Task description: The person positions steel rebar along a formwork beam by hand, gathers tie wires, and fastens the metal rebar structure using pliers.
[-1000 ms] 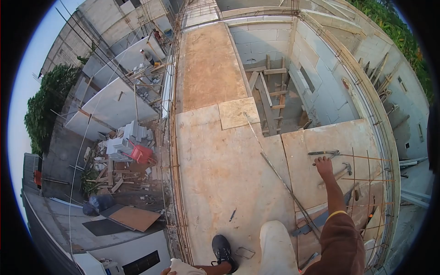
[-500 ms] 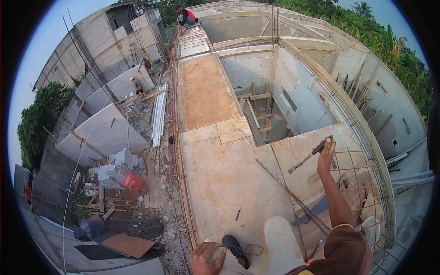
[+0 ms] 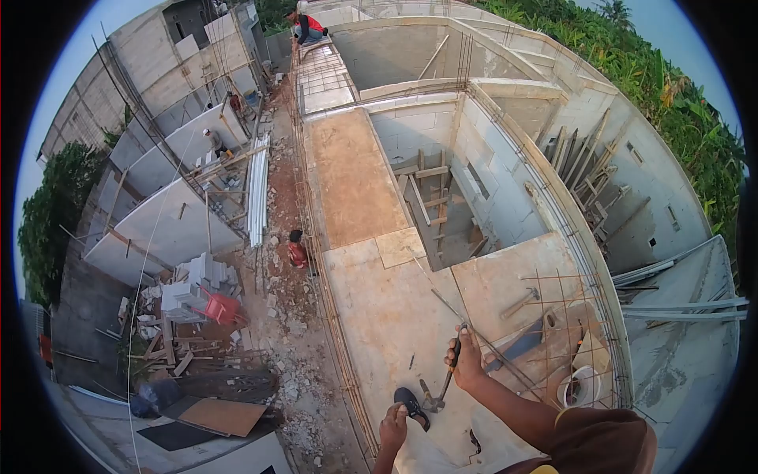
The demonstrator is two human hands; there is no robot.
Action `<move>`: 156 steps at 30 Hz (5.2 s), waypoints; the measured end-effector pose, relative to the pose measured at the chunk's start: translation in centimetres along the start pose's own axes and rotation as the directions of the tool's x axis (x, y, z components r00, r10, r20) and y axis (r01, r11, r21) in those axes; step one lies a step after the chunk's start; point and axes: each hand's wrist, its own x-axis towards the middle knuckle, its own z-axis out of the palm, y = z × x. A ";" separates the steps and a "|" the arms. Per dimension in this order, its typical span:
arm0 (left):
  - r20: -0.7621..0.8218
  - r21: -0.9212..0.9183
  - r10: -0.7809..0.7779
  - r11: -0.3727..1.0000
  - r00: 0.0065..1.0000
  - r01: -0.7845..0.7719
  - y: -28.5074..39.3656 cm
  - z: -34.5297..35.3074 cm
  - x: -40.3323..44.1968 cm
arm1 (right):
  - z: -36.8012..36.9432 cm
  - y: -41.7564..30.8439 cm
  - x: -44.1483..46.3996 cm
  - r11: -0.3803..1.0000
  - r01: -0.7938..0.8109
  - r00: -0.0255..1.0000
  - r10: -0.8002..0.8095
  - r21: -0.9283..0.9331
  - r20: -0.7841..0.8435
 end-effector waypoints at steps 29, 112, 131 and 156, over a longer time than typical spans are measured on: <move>0.345 -0.555 -0.156 0.761 0.926 0.335 39.8 -14.7 -7.1 | 14.6 -24.6 -1.8 0.711 -0.283 0.596 0.656 -0.643 0.463; -0.083 -0.432 -0.784 0.584 0.615 0.687 111.6 -86.1 160.2 | 135.1 -90.1 167.2 0.202 0.186 0.982 -0.008 -0.962 0.188; -0.528 -0.122 0.047 0.984 0.848 -0.130 157.1 -126.3 213.0 | 144.8 -87.5 181.6 0.438 -0.549 0.836 0.270 -0.712 -0.478; -0.258 0.039 -0.120 0.990 0.959 0.135 148.4 -108.5 296.1 | 175.6 -91.3 220.4 -0.250 0.150 0.972 0.214 -0.957 0.096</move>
